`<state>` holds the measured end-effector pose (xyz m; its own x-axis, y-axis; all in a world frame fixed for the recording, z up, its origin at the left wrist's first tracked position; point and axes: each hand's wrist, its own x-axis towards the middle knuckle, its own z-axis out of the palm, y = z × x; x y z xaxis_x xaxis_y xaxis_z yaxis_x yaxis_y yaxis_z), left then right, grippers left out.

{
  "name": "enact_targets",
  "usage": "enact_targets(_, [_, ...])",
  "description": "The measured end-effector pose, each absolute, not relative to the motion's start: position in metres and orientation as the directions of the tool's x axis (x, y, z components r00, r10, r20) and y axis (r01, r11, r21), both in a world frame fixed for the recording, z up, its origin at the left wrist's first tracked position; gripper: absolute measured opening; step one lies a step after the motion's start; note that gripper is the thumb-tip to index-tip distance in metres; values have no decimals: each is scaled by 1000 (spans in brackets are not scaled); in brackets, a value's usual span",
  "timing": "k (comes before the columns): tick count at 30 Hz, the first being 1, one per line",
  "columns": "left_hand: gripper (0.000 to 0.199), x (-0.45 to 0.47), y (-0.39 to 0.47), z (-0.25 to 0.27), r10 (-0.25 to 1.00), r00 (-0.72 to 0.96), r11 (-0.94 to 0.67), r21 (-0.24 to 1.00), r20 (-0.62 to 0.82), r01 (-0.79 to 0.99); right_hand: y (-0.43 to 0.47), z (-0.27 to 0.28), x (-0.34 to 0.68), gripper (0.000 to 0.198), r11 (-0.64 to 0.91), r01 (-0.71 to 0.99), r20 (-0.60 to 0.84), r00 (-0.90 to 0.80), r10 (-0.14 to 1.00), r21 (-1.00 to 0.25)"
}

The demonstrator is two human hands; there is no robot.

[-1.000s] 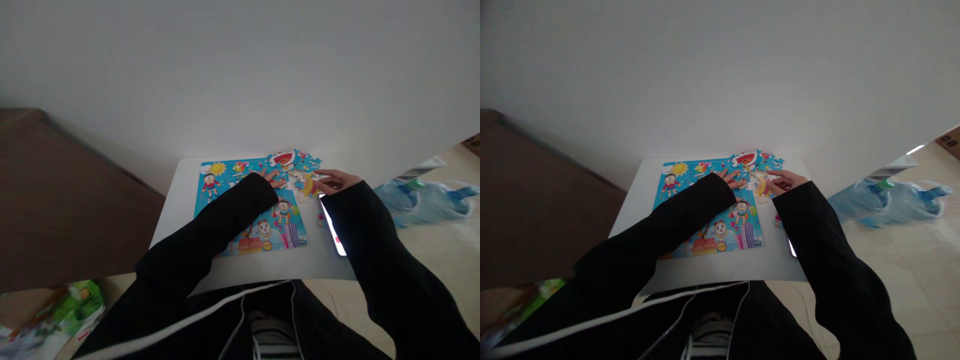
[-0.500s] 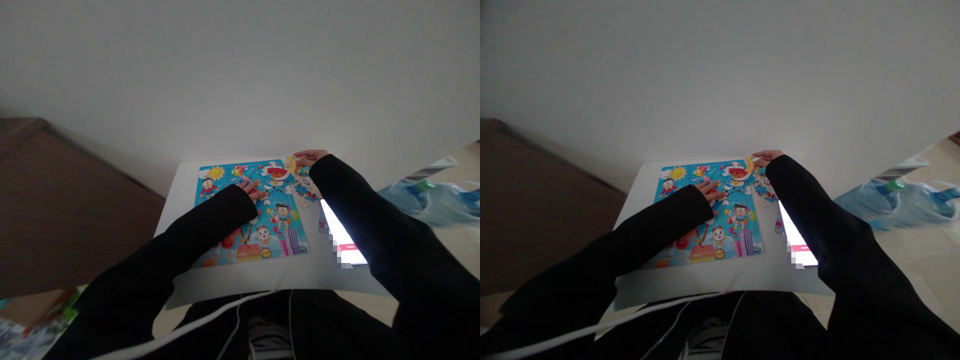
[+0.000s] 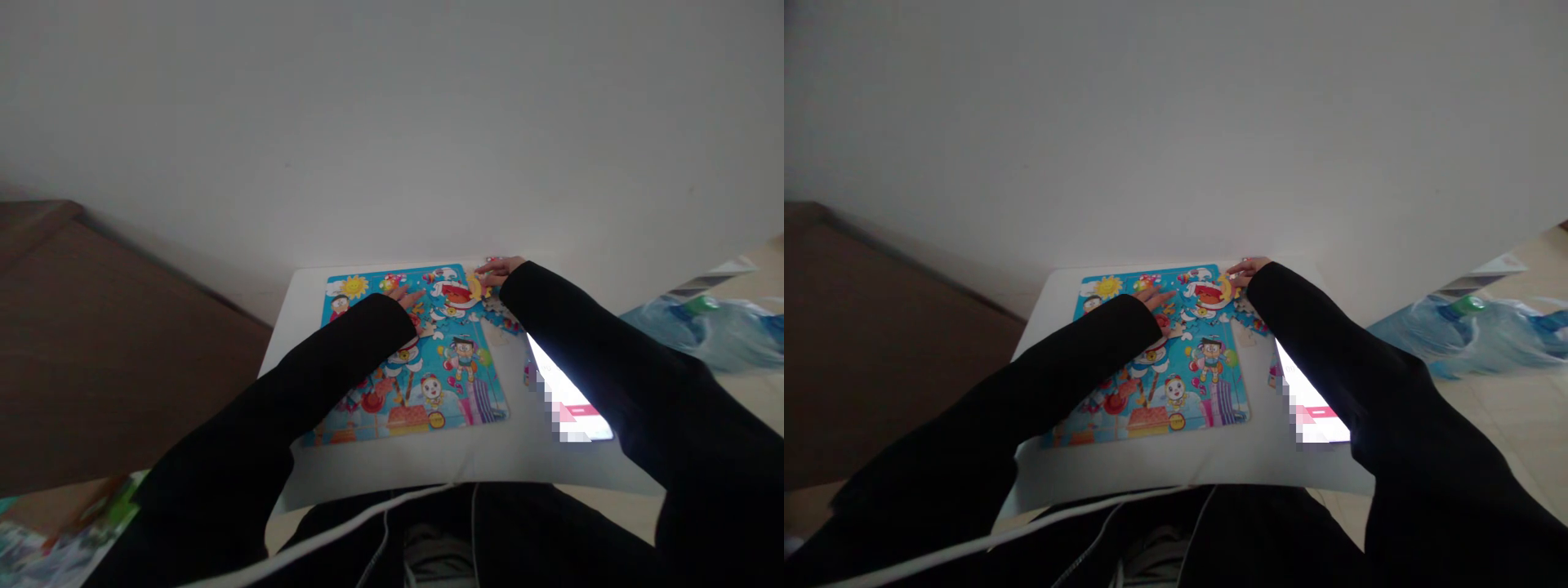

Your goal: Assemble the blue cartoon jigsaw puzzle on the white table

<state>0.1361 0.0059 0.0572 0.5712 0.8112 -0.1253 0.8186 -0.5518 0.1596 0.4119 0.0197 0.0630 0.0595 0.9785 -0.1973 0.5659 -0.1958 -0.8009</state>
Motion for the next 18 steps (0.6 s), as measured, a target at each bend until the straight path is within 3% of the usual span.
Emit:
enact_targets(4, [68,144,11,59,830,537,-518,146,-151,843,22,63,435,31,-238,765,-171,167,971,-598])
enact_targets(7, [68,151,10,58,844,510,-490,147,-169,859,22,67,438,39,-189,860,-73,176,982,-474])
enact_targets(11, [66,160,8,55,846,509,-485,167,-161,859,19,70,420,65,63,962,-32,-74,997,-264])
enact_targets(14, [69,162,12,54,853,505,-449,307,-133,839,16,64,398,89,325,934,-104,-341,934,-147])
enact_targets(18, [73,155,26,54,835,538,-433,468,-112,770,15,55,377,103,353,926,-190,-373,908,-134])
